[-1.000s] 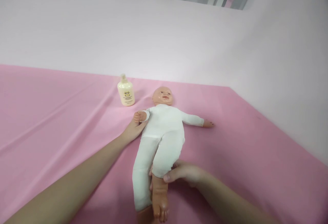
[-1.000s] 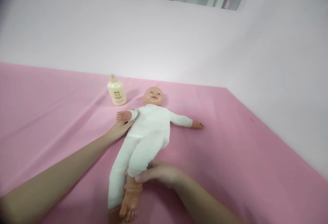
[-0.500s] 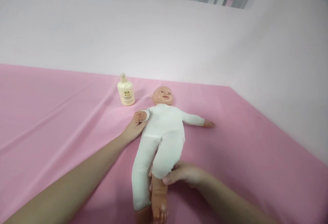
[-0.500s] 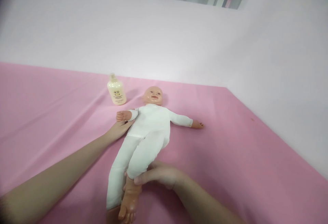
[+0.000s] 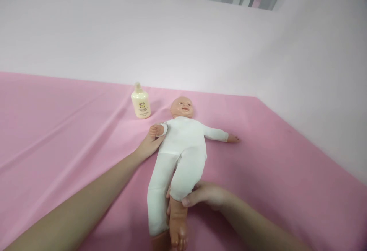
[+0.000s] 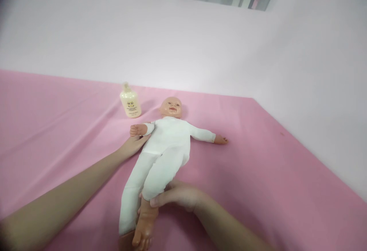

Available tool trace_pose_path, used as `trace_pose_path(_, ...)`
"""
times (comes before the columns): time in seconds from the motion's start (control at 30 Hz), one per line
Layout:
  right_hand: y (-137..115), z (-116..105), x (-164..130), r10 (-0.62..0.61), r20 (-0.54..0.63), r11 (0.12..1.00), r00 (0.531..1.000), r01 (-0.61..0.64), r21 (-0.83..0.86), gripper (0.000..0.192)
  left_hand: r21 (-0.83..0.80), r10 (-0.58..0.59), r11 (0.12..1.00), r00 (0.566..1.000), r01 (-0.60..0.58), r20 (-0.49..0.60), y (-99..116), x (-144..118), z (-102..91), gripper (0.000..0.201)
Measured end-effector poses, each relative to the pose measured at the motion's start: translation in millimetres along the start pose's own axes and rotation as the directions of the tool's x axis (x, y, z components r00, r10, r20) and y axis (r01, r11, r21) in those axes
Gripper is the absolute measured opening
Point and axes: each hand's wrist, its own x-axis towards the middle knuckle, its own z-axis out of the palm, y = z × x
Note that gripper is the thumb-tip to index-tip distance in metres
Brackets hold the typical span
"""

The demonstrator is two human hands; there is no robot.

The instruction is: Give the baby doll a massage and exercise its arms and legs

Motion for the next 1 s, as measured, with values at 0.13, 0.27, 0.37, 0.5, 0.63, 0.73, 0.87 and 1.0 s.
trace_pose_path(0.13,-1.4,1.1,-0.8,-0.004,-0.002,1.0,1.0,0.004,-0.012,0.049,0.014,0.003,1.0,1.0,-0.003,0.005,-1.8,0.2,0.6,0.054)
trace_pose_path(0.27,-1.8,1.8,-1.1,0.002,-0.007,1.0,1.0,-0.002,-0.006,0.048,0.011,0.013,1.0,1.0,-0.013,-0.001,-3.1,0.6,0.3,0.054)
trace_pose_path(0.37,-2.0,1.6,-0.6,0.001,-0.006,1.0,1.0,-0.001,-0.005,0.047,-0.006,0.019,1.0,1.0,-0.019,-0.001,-1.7,0.4,-0.2,0.054)
trace_pose_path(0.5,-2.0,1.8,-0.3,-0.005,-0.001,1.0,1.0,0.005,0.005,0.049,-0.019,0.02,1.0,1.0,-0.02,-0.005,1.6,-0.8,-0.6,0.054)
trace_pose_path(0.63,-1.5,1.5,-0.8,-0.006,-0.016,1.0,1.0,0.006,0.009,0.046,-0.033,-0.001,0.999,1.0,0.001,-0.017,3.5,-1.9,-0.5,0.053)
trace_pose_path(0.73,-1.2,1.0,-1.0,-0.005,-0.012,1.0,1.0,0.005,0.011,0.046,-0.038,-0.004,0.999,1.0,0.003,-0.022,3.4,-1.7,-0.4,0.053)
trace_pose_path(0.87,-1.8,1.1,-0.8,0.001,-0.007,1.0,1.0,-0.001,-0.002,0.047,-0.011,-0.008,1.0,1.0,0.008,-0.02,2.6,-1.0,-0.7,0.053)
trace_pose_path(1.0,-1.9,1.3,-0.5,0.001,-0.013,1.0,1.0,-0.001,-0.006,0.048,-0.017,-0.025,1.0,0.999,0.025,-0.022,1.4,-0.8,-0.8,0.053)
